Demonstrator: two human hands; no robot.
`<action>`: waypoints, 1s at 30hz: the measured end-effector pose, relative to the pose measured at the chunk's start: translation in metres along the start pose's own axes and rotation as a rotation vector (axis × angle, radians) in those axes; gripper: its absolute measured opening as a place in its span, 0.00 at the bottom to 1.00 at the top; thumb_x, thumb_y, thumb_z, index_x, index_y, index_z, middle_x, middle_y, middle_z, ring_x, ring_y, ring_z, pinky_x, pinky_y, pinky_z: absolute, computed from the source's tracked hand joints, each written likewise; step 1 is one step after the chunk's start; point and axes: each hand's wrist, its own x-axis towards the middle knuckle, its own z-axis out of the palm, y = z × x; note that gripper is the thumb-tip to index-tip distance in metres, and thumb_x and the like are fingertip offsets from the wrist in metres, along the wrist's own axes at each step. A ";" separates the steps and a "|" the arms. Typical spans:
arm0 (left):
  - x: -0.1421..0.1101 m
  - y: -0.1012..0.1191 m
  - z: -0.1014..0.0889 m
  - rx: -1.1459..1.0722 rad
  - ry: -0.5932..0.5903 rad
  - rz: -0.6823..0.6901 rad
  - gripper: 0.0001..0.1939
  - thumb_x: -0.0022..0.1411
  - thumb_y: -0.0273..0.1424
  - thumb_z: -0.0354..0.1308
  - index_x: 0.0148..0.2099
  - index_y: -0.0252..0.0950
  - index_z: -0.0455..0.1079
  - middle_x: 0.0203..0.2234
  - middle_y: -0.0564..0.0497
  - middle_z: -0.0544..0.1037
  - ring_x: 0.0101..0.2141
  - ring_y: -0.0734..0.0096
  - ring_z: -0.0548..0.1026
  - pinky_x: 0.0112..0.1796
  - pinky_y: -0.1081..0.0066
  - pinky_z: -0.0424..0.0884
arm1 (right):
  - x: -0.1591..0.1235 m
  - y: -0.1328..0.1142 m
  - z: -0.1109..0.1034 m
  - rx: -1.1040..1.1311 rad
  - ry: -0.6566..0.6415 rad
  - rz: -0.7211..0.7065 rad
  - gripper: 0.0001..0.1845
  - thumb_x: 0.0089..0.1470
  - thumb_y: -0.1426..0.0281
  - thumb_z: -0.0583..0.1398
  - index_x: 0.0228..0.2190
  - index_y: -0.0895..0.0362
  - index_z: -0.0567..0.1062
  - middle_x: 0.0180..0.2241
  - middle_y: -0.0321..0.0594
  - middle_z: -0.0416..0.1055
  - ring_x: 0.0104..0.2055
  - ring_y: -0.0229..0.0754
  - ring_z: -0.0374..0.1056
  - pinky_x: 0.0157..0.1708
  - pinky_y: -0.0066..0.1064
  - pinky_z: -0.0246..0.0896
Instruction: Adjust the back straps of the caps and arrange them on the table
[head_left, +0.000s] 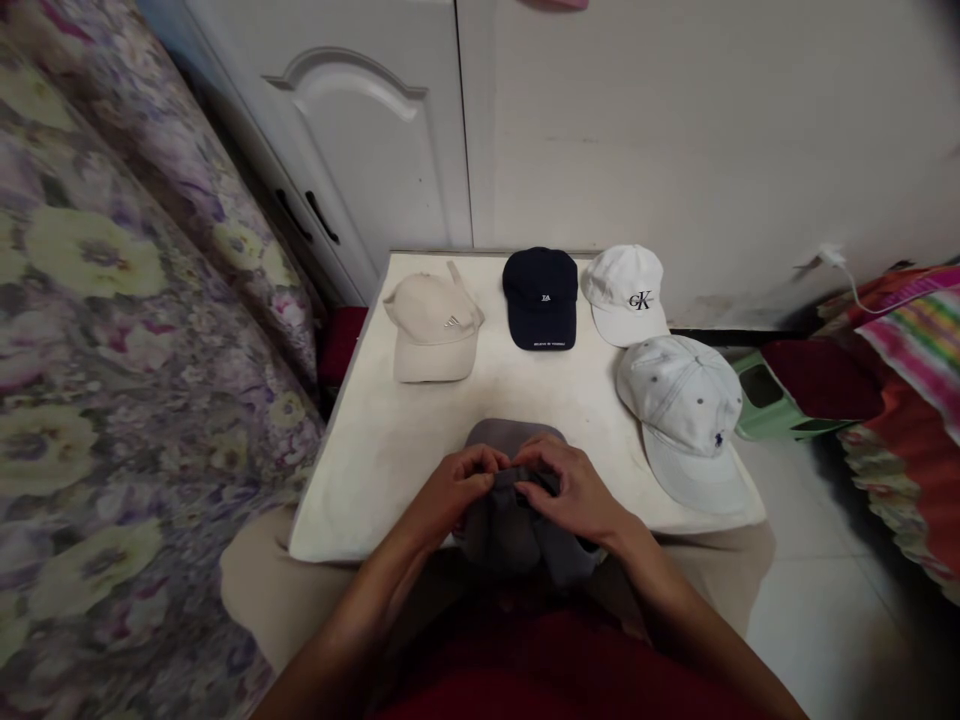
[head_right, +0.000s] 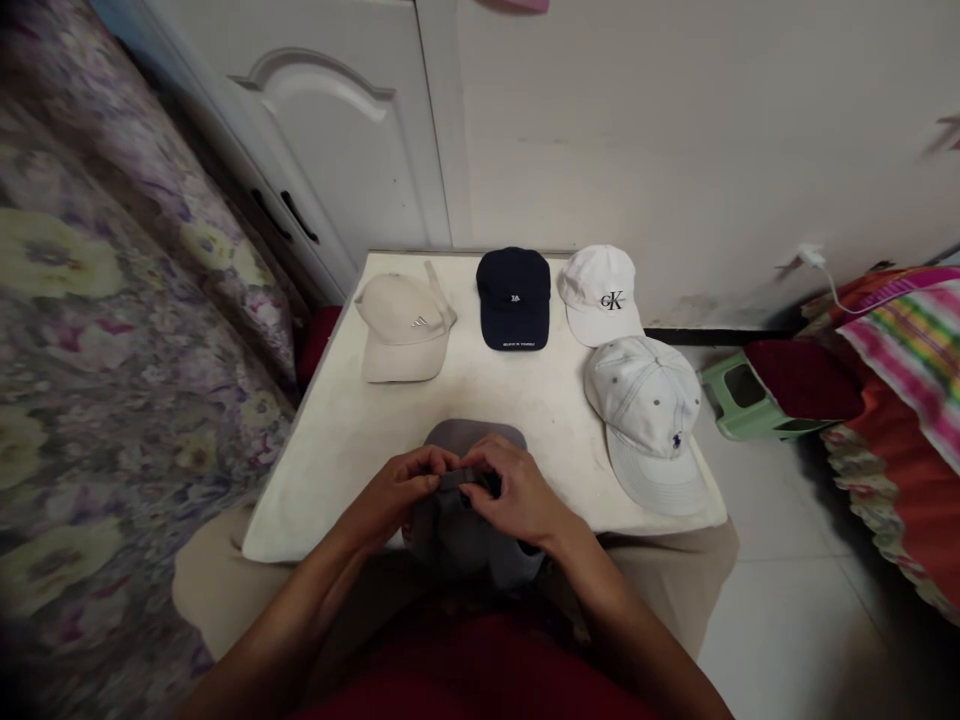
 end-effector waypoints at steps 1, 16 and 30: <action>0.000 -0.001 -0.001 -0.021 -0.013 -0.003 0.09 0.50 0.35 0.60 0.28 0.35 0.65 0.40 0.49 0.74 0.27 0.76 0.68 0.21 0.78 0.58 | 0.000 0.000 0.000 0.004 -0.002 0.005 0.13 0.51 0.77 0.63 0.39 0.52 0.75 0.40 0.40 0.71 0.41 0.44 0.70 0.39 0.36 0.66; -0.001 -0.005 -0.009 -0.067 -0.102 0.031 0.10 0.51 0.34 0.62 0.29 0.34 0.64 0.41 0.47 0.72 0.30 0.74 0.68 0.22 0.79 0.58 | 0.001 -0.003 -0.004 0.035 -0.039 -0.030 0.12 0.51 0.78 0.63 0.38 0.54 0.74 0.39 0.39 0.71 0.40 0.43 0.69 0.41 0.35 0.65; -0.005 -0.001 -0.011 0.015 -0.148 0.080 0.12 0.53 0.38 0.61 0.30 0.35 0.64 0.42 0.47 0.73 0.30 0.75 0.67 0.24 0.77 0.59 | 0.001 -0.007 -0.010 0.016 -0.061 -0.040 0.12 0.50 0.78 0.63 0.38 0.54 0.74 0.38 0.39 0.71 0.40 0.42 0.69 0.41 0.36 0.64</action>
